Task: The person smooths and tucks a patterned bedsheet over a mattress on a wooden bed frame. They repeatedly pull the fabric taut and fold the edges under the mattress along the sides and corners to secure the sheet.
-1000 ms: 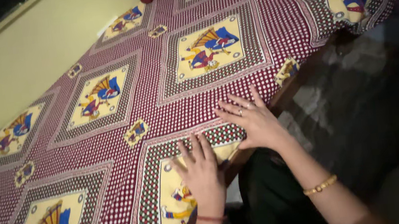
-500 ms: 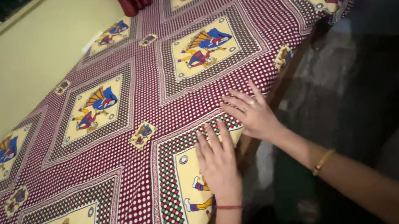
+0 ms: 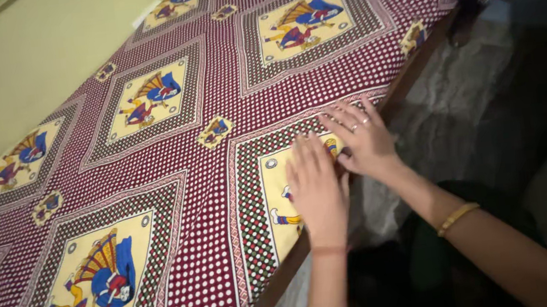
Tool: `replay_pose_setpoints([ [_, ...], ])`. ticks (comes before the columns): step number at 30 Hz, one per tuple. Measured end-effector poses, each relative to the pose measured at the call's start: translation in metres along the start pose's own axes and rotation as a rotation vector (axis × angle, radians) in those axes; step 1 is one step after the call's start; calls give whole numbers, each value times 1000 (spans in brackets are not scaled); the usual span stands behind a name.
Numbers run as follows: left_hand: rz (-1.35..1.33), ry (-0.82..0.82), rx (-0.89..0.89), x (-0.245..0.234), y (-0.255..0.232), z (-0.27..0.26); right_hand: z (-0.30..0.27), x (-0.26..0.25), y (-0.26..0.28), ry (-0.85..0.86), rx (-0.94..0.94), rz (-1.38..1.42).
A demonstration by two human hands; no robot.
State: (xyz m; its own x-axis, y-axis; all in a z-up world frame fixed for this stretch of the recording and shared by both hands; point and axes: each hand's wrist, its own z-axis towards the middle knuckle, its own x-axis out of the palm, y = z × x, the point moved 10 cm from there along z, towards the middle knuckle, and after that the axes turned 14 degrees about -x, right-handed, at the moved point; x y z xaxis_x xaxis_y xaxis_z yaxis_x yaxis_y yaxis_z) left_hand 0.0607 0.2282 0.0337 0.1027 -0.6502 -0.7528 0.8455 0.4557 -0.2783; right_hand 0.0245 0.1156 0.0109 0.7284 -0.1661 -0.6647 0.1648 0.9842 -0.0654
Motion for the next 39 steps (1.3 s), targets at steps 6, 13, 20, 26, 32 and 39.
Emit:
replay_pose_setpoints([
  [6, 335, 22, -58, -60, 62, -48, -10, 0, 2, -60, 26, -28],
  [13, 512, -2, -83, -49, 72, -49, 4, 5, 16, 112, 18, -190],
  [20, 456, -167, -34, -50, 72, -46, 19, -16, 74, 107, -277, 217],
  [26, 422, -224, -31, -54, 77, -54, 31, 5, 115, -40, -304, 20],
  [32, 373, -167, -41, -70, 79, -60, 27, -3, 113, -257, -282, -4],
  [39, 587, -277, -121, -91, 101, -75, 24, -4, 109, -349, -286, -28],
])
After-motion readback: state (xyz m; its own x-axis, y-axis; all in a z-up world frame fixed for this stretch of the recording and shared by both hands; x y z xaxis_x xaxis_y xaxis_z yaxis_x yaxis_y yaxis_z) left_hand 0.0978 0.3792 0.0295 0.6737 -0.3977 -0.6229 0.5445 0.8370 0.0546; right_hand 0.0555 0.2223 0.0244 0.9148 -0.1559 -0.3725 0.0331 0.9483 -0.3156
